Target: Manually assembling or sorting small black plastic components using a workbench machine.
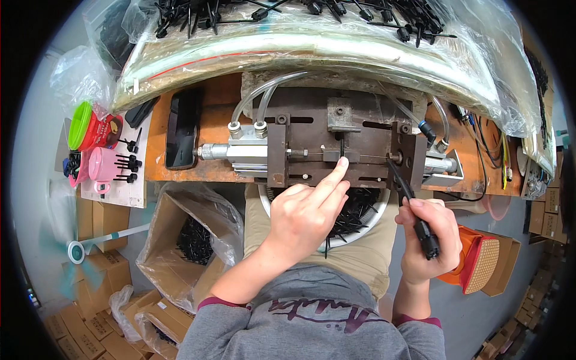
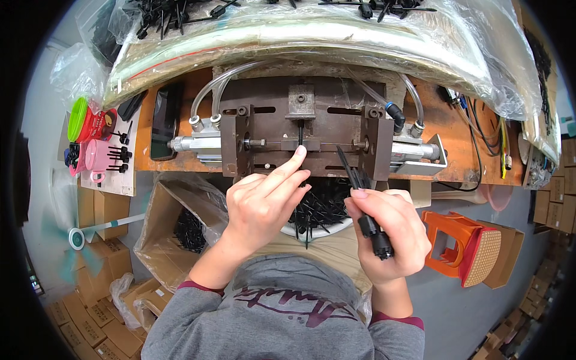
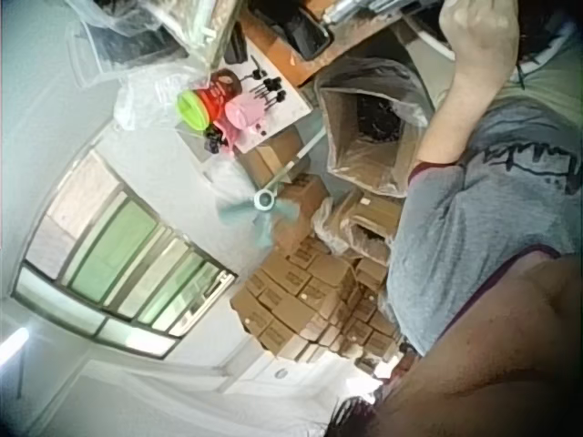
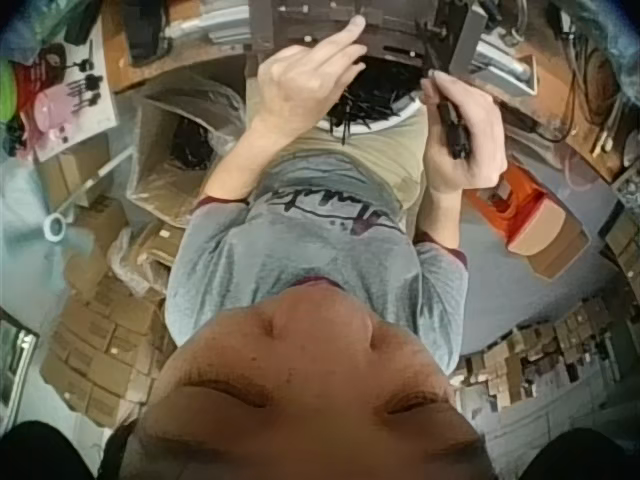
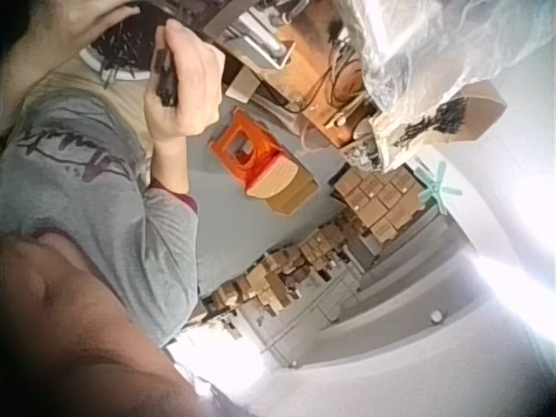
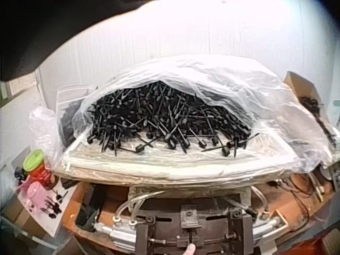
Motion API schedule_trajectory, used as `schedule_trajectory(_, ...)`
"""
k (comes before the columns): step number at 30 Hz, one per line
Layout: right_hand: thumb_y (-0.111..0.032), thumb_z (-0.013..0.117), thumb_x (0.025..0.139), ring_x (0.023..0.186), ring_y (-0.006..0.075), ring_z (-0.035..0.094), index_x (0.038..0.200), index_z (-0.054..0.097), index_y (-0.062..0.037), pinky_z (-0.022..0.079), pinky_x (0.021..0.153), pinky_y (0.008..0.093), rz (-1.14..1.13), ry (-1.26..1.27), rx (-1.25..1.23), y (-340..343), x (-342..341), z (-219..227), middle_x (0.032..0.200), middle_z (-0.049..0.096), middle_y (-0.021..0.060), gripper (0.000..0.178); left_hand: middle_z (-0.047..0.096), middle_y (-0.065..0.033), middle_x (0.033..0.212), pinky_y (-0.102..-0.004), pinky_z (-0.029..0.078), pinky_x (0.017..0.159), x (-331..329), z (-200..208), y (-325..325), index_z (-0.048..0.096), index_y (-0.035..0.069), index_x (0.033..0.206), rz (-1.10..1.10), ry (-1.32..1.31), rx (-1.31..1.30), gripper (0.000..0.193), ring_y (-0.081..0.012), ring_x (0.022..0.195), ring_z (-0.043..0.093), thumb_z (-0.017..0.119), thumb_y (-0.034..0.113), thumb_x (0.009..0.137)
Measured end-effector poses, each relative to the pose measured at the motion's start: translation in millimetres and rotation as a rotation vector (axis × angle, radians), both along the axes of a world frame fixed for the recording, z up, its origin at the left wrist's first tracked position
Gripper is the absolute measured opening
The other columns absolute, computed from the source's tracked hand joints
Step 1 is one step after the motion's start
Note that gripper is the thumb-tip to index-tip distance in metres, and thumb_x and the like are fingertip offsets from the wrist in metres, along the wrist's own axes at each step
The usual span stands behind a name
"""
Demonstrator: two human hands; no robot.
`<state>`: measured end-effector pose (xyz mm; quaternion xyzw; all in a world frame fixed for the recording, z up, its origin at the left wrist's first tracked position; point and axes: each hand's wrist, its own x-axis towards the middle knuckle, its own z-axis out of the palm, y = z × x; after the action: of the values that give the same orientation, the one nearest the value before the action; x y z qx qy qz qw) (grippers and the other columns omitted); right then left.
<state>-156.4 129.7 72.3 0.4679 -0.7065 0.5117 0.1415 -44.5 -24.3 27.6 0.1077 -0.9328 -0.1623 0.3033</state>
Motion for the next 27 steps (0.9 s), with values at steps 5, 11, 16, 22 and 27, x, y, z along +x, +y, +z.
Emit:
schedule_trajectory(5, 0.003, 0.075, 0.068, 0.075, 0.0236, 0.067, 0.097, 0.069, 0.0027, 0.051, 0.064, 0.0346, 0.016, 0.197, 0.081, -2.5, 0.1, -7.1, 0.089, 0.071, 0.0131, 0.03, 0.071, -0.0095, 0.109, -0.0241, 0.052, 0.057, 3.6, 13.7, 2.7, 0.071, 0.004, 0.094, -0.111, 0.092, 0.294, 0.034, -0.0127, 0.063, 0.066, 0.084, 0.016, 0.066)
schedule_trajectory(11, -0.005, 0.067, 0.068, 0.072, 0.0193, 0.066, 0.102, 0.071, 0.0047, 0.052, 0.065, 0.0317, 0.1, 0.348, 0.122, -10.9, 7.0, -22.2, 0.098, 0.07, 0.0165, 0.036, 0.071, -0.0113, 0.091, -0.0282, 0.058, 0.065, 11.9, 31.1, 13.8, 0.068, -0.001, 0.096, -0.287, 0.254, 0.53, 0.036, -0.0201, 0.078, 0.07, 0.086, 0.005, 0.064)
schedule_trajectory(16, -0.005, 0.068, 0.066, 0.073, 0.0188, 0.066, 0.106, 0.07, 0.0035, 0.052, 0.067, 0.0323, 0.144, 0.345, 0.14, -15.2, 6.6, -24.2, 0.102, 0.069, 0.0158, 0.04, 0.068, -0.0141, 0.093, -0.0266, 0.058, 0.064, 16.3, 30.2, 11.2, 0.068, -0.002, 0.098, -0.295, 0.201, 0.883, 0.033, -0.0181, 0.078, 0.069, 0.08, -0.007, 0.067)
schedule_trajectory(22, -0.003, 0.068, 0.067, 0.073, 0.0188, 0.063, 0.107, 0.07, 0.0019, 0.051, 0.068, 0.0327, 0.127, 0.345, 0.149, -20.7, 9.6, -27.1, 0.105, 0.069, 0.0149, 0.041, 0.065, -0.0151, 0.101, -0.0255, 0.06, 0.069, 19.8, 21.8, 11.3, 0.067, -0.004, 0.099, -0.284, 0.198, 1.04, 0.032, -0.0173, 0.083, 0.069, 0.076, -0.012, 0.069)
schedule_trajectory(27, -0.003, 0.069, 0.068, 0.074, 0.021, 0.063, 0.108, 0.07, 0.0025, 0.053, 0.065, 0.0329, 0.11, 0.308, 0.112, -22.8, 10.9, -32.4, 0.106, 0.069, 0.0157, 0.04, 0.065, -0.015, 0.102, -0.0264, 0.06, 0.073, 19.0, 19.7, 7.6, 0.066, -0.006, 0.101, -0.358, 0.222, 1.156, 0.03, -0.0177, 0.086, 0.069, 0.075, -0.012, 0.073)
